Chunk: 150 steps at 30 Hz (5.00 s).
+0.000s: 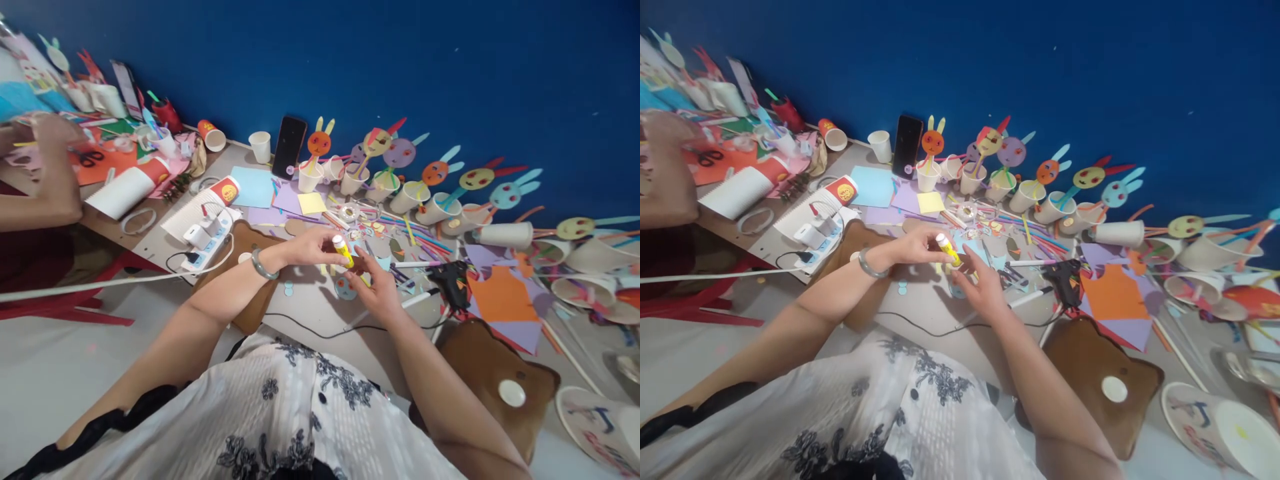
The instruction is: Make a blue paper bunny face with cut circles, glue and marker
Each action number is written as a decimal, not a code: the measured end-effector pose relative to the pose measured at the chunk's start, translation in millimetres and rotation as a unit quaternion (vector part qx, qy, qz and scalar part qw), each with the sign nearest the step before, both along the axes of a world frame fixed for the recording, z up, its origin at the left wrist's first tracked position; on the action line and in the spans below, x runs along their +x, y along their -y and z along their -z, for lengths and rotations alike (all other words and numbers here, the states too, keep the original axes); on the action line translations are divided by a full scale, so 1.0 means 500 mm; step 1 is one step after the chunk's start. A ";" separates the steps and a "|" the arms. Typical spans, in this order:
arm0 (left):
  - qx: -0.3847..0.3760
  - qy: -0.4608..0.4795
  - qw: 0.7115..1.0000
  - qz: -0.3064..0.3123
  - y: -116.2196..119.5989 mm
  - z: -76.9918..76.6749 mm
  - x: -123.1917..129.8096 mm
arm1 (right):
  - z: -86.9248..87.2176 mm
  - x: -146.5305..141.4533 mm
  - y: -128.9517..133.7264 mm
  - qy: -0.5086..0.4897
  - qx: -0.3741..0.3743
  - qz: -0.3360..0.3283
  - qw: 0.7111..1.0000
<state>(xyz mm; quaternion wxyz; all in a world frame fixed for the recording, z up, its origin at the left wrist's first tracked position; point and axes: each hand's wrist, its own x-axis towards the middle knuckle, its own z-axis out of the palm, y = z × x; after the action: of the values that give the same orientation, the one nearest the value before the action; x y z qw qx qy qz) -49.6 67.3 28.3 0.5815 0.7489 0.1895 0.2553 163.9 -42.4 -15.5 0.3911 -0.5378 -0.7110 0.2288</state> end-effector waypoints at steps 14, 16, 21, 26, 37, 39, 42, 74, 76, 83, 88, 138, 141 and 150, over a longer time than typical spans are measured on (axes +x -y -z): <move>0.096 -0.235 0.967 0.036 -0.065 -0.009 0.045 | -0.019 0.021 -0.033 -0.170 -0.017 0.108 0.979; 0.137 -0.340 0.930 0.029 -0.076 -0.020 0.034 | -0.017 0.031 -0.039 -0.189 0.015 0.145 0.971; 0.182 -0.471 0.862 0.036 -0.052 -0.029 0.027 | 0.003 0.035 -0.041 -0.193 0.028 0.154 0.969; 0.201 -0.483 0.852 0.018 -0.034 -0.027 0.040 | 0.014 0.015 -0.030 -0.164 0.004 0.104 0.981; 0.222 -0.429 0.875 0.032 -0.072 0.031 0.028 | 0.022 -0.027 -0.014 -0.126 -0.034 0.040 0.991; 0.214 -0.406 0.887 0.041 -0.070 0.034 0.034 | 0.027 -0.032 -0.013 -0.106 -0.027 0.031 0.994; 0.204 -0.369 0.905 0.062 -0.067 0.036 0.043 | 0.029 -0.035 -0.012 -0.060 -0.006 0.022 0.998; 0.187 -0.422 0.886 0.048 -0.052 0.022 0.060 | 0.057 -0.030 -0.029 0.187 0.062 -0.076 0.977; 0.195 -0.424 0.883 0.049 -0.050 0.020 0.060 | 0.056 -0.030 -0.029 0.185 0.064 -0.078 0.977; 0.211 -0.415 0.884 0.054 -0.052 0.020 0.057 | 0.050 -0.032 -0.017 0.128 0.029 -0.044 0.990; 0.210 -0.410 0.886 0.052 -0.058 0.027 0.057 | 0.053 -0.034 -0.014 0.094 0.037 0.008 0.995; 0.229 -0.461 0.854 0.070 -0.055 0.011 0.059 | 0.042 -0.027 -0.014 0.064 0.028 0.011 0.997; 0.227 -0.465 0.853 0.072 -0.054 0.010 0.059 | 0.046 -0.031 -0.013 0.042 0.040 0.057 0.997; 0.216 -0.447 0.866 0.067 -0.057 0.017 0.055 | 0.047 -0.023 -0.020 0.096 0.028 -0.018 0.995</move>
<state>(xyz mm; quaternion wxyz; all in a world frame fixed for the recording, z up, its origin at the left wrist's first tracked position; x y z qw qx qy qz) -22.4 95.5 19.6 0.2737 0.9006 0.3188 -0.1113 152.2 -32.3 -39.2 0.3319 -0.5328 -0.7612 0.1630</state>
